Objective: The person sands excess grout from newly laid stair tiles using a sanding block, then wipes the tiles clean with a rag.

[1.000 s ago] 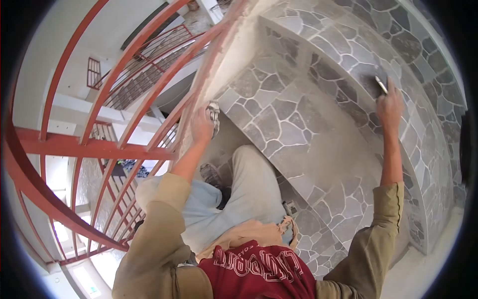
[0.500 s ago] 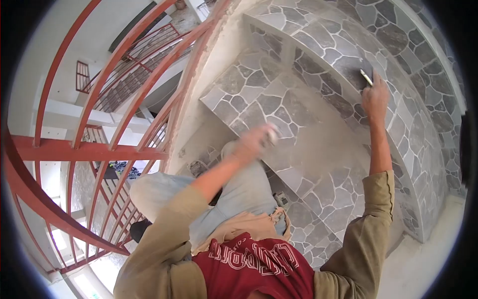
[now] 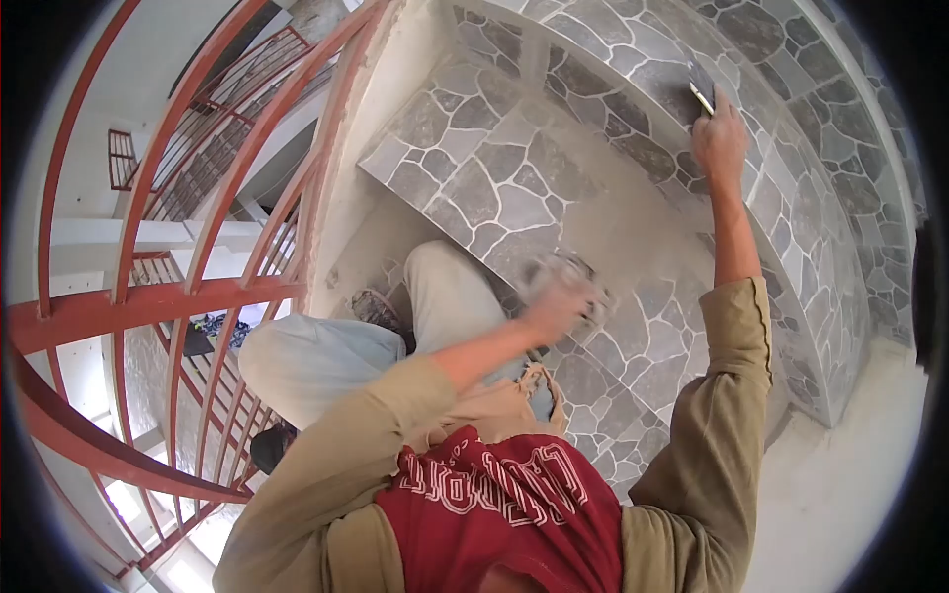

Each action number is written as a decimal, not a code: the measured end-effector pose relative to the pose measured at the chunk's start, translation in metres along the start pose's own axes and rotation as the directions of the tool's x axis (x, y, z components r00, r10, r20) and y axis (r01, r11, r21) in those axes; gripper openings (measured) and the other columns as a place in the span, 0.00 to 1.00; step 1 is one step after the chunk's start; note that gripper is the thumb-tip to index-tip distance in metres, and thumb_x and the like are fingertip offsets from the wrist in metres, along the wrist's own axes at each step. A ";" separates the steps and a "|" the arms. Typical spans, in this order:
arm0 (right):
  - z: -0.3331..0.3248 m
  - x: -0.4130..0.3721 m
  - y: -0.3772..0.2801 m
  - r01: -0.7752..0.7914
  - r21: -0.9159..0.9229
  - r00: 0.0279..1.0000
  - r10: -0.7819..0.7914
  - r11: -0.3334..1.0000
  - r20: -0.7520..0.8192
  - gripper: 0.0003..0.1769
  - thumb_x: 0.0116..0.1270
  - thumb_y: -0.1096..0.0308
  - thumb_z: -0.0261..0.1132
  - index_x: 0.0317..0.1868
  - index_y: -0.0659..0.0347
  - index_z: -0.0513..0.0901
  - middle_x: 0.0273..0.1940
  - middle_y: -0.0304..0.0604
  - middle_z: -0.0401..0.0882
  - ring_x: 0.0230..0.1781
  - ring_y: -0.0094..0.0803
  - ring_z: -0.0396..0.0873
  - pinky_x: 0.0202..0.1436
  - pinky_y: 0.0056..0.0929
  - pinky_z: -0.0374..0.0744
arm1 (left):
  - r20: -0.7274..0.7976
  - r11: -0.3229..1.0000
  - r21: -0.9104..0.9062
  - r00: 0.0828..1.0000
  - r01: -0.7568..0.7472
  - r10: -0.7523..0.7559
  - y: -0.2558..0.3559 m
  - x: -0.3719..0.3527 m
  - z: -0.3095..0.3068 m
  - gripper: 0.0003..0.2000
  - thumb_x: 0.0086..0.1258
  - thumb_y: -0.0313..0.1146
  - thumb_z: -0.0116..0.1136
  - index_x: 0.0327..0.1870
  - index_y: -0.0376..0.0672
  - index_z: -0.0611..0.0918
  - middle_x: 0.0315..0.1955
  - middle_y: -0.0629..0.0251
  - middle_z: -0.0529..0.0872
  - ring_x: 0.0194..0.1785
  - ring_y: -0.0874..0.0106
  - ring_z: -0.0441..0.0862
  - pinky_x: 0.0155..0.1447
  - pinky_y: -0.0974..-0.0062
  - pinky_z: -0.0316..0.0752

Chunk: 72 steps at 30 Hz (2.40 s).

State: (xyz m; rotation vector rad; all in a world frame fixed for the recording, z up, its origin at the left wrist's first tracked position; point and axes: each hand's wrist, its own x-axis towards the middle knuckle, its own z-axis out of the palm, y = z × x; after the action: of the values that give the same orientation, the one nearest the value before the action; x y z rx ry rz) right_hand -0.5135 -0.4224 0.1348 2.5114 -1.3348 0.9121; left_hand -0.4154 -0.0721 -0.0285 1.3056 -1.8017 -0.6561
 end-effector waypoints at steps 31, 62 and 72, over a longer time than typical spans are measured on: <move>0.001 -0.001 0.002 -0.006 -0.029 1.000 0.006 1.000 0.001 0.30 0.62 0.70 0.59 0.67 0.67 0.76 0.57 0.60 0.81 0.57 0.58 0.78 0.61 0.54 0.75 | -0.685 0.810 0.335 0.715 0.481 -0.141 -0.024 0.029 -0.267 0.05 0.72 0.26 0.49 0.42 0.35 0.77 0.38 0.48 0.77 0.45 0.46 0.75 0.51 0.51 0.70; -0.005 0.003 -0.011 -0.125 -0.072 0.986 0.132 0.990 0.104 0.37 0.57 0.73 0.60 0.72 0.64 0.72 0.68 0.58 0.74 0.68 0.56 0.70 0.72 0.53 0.67 | -0.603 0.495 0.546 0.727 0.676 -0.328 -0.277 0.198 -0.246 0.23 0.71 0.38 0.58 0.65 0.41 0.77 0.67 0.53 0.78 0.71 0.50 0.69 0.73 0.47 0.63; -0.004 -0.001 -0.012 -0.106 -0.071 0.991 0.111 0.992 0.079 0.36 0.57 0.73 0.61 0.70 0.65 0.73 0.68 0.58 0.74 0.68 0.56 0.71 0.72 0.52 0.67 | -0.344 0.606 0.668 0.902 0.431 -0.261 -0.270 0.158 -0.282 0.21 0.67 0.34 0.61 0.61 0.42 0.79 0.57 0.51 0.85 0.61 0.48 0.78 0.67 0.49 0.70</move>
State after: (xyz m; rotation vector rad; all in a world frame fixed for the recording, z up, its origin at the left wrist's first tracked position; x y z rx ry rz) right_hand -0.5065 -0.4129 0.1393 2.4726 -1.5144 0.7769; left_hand -0.0600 -0.2987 -0.0376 2.2227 -1.6839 0.0860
